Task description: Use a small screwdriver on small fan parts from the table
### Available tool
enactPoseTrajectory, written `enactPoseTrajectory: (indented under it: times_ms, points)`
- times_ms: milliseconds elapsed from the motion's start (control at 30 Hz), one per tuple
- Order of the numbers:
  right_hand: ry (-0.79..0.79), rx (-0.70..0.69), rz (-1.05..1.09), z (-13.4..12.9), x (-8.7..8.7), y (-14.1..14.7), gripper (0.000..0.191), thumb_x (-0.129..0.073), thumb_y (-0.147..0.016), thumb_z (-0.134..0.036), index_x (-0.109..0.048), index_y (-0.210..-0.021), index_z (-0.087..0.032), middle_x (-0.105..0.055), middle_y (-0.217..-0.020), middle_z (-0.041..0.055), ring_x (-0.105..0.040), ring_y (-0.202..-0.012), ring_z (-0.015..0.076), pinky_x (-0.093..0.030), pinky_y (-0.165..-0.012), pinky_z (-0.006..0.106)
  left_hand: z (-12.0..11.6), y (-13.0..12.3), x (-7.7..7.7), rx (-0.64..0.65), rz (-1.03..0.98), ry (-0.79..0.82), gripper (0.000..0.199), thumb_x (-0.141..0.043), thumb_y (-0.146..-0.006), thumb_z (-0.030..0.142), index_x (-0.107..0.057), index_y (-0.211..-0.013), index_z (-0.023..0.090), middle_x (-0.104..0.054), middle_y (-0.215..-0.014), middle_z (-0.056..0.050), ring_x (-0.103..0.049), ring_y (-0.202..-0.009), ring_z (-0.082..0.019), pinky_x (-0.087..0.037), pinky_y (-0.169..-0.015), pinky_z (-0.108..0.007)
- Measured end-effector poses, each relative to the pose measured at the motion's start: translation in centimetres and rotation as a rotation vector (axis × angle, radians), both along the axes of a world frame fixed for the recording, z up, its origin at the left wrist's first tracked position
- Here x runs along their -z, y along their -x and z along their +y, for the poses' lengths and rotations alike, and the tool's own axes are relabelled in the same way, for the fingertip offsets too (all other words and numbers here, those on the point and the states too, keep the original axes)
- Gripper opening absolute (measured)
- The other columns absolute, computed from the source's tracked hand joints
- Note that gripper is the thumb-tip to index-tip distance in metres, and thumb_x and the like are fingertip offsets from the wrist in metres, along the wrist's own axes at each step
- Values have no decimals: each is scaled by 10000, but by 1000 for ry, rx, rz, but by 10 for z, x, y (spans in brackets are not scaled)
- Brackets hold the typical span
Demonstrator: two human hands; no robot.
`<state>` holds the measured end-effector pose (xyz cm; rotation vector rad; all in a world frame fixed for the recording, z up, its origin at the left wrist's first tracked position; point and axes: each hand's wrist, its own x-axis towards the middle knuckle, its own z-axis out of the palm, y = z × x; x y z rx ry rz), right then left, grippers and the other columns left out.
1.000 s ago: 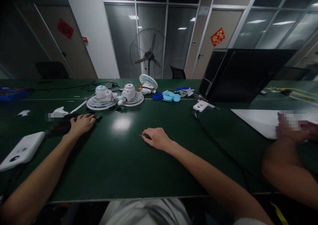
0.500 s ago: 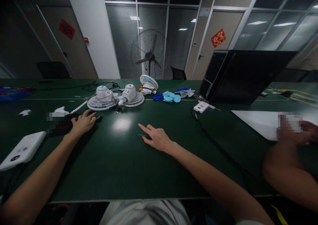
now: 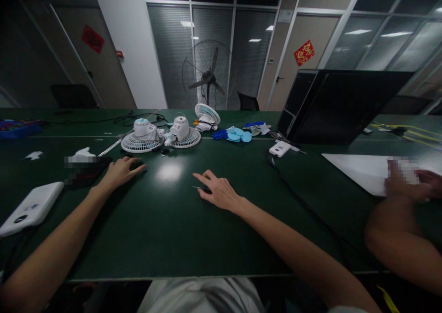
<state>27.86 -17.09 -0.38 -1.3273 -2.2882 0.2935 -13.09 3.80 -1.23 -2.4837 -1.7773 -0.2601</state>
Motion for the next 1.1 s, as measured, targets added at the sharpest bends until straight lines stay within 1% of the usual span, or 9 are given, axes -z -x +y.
enactPoseTrajectory:
  times_ms: [100, 233, 333, 467, 600, 733, 833, 967, 1100]
  points:
    - [13, 16, 40, 1, -1, -2, 561, -536, -1080, -437, -381, -1599, -288, -548, -1300, 75, -619, -788, 129, -542, -666, 274, -2, -2, 1, 52, -15, -11, 677, -469, -950, 651, -633, -1383, 158, -637, -1347, -210, -623, -1189, -394, -478, -994, -506]
    - [26, 21, 54, 2, -3, -3, 524, -525, -1084, -442, -425, -1572, -282, -569, -1255, 62, -634, -835, 139, -543, -702, 272, -3, -2, 2, 124, -71, 5, 535, -454, -978, 477, -651, -1361, 160, -638, -1356, -179, -663, -1136, -340, -515, -934, -408]
    - [35, 16, 53, 2, -3, -3, 513, -527, -1084, -430, -439, -1568, -283, -579, -1249, 60, -635, -850, 142, -537, -707, 269, -2, -1, 3, 154, -141, 2, 517, -464, -970, 434, -654, -1358, 150, -648, -1351, -169, -666, -1137, -322, -520, -951, -383]
    - [37, 10, 52, 1, -2, -3, 523, -531, -1088, -415, -426, -1581, -275, -582, -1248, 61, -624, -830, 134, -525, -684, 256, -4, -10, 3, 216, -262, 51, 537, -509, -953, 470, -647, -1361, 150, -690, -1269, -155, -675, -1093, -307, -534, -949, -386]
    - [30, 5, 47, 1, -1, -4, 536, -535, -1087, -409, -414, -1589, -267, -587, -1241, 60, -619, -819, 128, -514, -671, 244, -24, -44, 1, 359, -387, 155, 534, -581, -940, 513, -655, -1356, 186, -725, -1126, -108, -683, -956, -269, -545, -880, -384]
    - [8, 8, 37, 2, -1, -3, 530, -586, -1058, -386, -450, -1555, -262, -622, -1174, 45, -626, -811, 137, -495, -680, 253, -64, -97, 0, 562, -535, 304, 442, -638, -952, 470, -680, -1308, 210, -723, -1096, -79, -666, -889, -221, -530, -808, -338]
    - [-11, 30, 38, 2, 1, -1, 450, -651, -1010, -349, -535, -1428, -228, -663, -1074, 28, -635, -785, 147, -473, -681, 261, -93, -130, 2, 674, -593, 393, 399, -678, -943, 416, -683, -1282, 206, -710, -1010, -62, -643, -852, -202, -507, -750, -306]
    - [-38, 39, 34, 1, 1, 0, 222, -657, -973, -256, -597, -1179, -198, -678, -953, 14, -615, -725, 144, -424, -642, 255, -115, -147, 3, 738, -611, 435, 348, -697, -940, 363, -691, -1252, 209, -686, -973, -46, -624, -831, -185, -492, -733, -290]
    - [-63, 9, 15, -1, -1, 1, 79, -652, -945, -197, -609, -1011, -201, -666, -888, 5, -589, -699, 140, -397, -635, 255, -119, -147, 0, 744, -624, 428, 317, -700, -940, 353, -700, -1228, 219, -679, -959, -44, -611, -809, -183, -486, -718, -291]
